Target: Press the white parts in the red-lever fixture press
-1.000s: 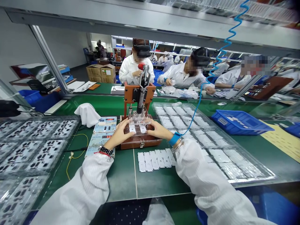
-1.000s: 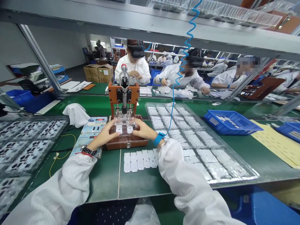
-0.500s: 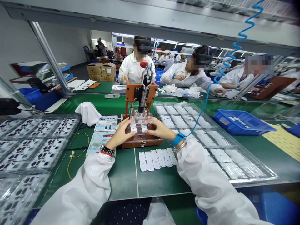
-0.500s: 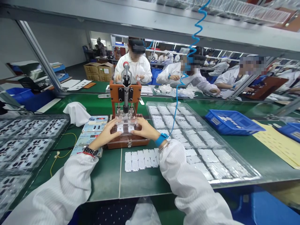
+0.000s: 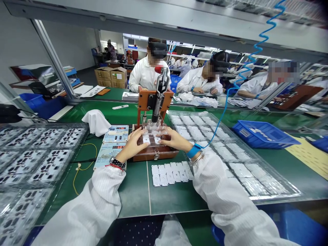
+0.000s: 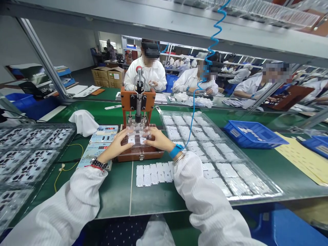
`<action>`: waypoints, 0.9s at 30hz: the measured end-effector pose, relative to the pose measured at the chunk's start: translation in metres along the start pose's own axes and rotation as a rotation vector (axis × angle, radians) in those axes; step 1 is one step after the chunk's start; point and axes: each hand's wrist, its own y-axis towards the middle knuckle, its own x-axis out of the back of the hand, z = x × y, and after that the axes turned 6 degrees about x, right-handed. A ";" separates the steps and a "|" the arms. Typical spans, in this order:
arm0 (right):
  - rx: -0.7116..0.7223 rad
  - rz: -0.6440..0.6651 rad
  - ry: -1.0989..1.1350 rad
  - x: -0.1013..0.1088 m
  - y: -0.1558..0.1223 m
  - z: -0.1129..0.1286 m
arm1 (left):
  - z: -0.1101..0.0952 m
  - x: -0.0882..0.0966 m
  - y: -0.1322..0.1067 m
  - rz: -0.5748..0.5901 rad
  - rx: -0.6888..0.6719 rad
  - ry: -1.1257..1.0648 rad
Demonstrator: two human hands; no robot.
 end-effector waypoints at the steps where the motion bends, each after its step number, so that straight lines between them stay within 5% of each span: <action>1: -0.006 -0.001 -0.026 -0.001 -0.001 0.000 | 0.000 0.000 0.000 0.000 -0.001 -0.001; 8: -0.068 0.000 -0.264 -0.014 -0.004 0.013 | 0.001 -0.001 0.000 -0.009 -0.013 0.043; 16: -0.066 0.076 -0.426 -0.014 -0.002 0.027 | -0.021 -0.006 -0.007 -0.034 -0.140 0.349; 19: -0.094 -0.153 -0.301 -0.009 0.001 0.021 | -0.025 -0.005 -0.009 -0.021 -0.170 0.399; 24: -0.144 -0.921 -0.101 0.042 0.044 0.013 | -0.033 -0.010 -0.010 0.048 -0.266 0.473; 25: -0.126 -1.005 -0.047 0.058 0.060 0.014 | -0.035 -0.010 -0.011 0.059 -0.278 0.484; 27: -0.072 -0.973 0.105 0.088 0.099 0.019 | -0.040 -0.008 -0.013 0.071 -0.277 0.490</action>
